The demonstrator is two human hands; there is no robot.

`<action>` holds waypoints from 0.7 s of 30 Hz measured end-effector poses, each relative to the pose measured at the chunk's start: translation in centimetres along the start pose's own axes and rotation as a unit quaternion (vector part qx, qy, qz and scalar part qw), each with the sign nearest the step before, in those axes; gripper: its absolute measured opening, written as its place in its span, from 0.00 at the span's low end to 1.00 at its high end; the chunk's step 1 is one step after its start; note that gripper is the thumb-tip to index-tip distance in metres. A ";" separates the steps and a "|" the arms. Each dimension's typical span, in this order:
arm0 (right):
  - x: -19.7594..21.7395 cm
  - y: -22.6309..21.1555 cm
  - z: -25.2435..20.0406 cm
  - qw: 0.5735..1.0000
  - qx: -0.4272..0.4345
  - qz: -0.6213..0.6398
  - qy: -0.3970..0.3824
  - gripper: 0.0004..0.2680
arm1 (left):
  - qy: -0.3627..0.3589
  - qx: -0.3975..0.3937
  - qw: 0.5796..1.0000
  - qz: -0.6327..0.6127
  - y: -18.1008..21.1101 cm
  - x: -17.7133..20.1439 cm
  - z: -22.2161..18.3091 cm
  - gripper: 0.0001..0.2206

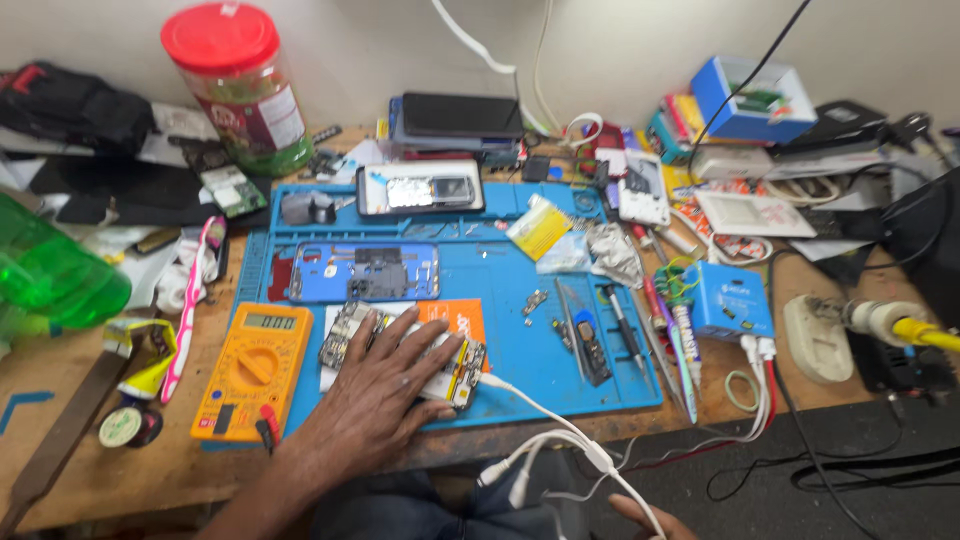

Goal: The person repairs a smartphone by opening the back cover, testing the battery with a multimeter, and using tweezers to adjust internal components. They connect a charging cable to verify power and manipulate small parts on the motherboard.

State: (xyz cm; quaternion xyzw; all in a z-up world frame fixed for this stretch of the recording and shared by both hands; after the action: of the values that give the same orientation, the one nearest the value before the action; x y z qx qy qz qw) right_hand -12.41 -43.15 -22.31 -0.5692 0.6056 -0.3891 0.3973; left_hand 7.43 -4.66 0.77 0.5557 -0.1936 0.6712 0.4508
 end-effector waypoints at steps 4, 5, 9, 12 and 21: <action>-2.6 -11.8 0.6 0.972 0.012 -0.123 0.201 0.10 | 0.058 0.028 0.998 0.029 0.0 -0.3 -0.4 0.31; -3.5 -15.4 0.4 0.961 0.048 -0.142 0.232 0.10 | 0.074 0.035 0.996 0.042 0.0 -0.5 -0.5 0.31; -6.1 -26.1 2.0 0.900 0.180 -0.210 0.338 0.08 | 0.101 0.071 0.988 0.090 -0.9 -1.9 0.6 0.32; -8.2 -29.7 2.0 0.733 0.285 -0.467 0.404 0.09 | 0.101 0.052 0.985 0.131 -1.6 -2.7 0.8 0.32; -9.1 -24.2 -1.3 0.669 0.364 -0.486 0.428 0.20 | 0.110 -0.023 0.977 0.180 -3.2 -6.1 -0.3 0.31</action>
State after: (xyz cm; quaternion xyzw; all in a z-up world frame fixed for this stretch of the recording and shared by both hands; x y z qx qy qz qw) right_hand -4.09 -35.25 0.90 -0.3636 0.1573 -0.9178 0.0248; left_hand 9.71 -5.14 -5.75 0.4243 -0.2550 0.7934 0.3541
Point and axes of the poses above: each hand's wrist, its own z-axis towards the middle knuckle, its own x-axis out of the back of the hand, y = z × x, the point moved 6 cm from there along z, towards the middle knuckle, and after that the axes turned 8 degrees about -x, right-handed, at the moved point
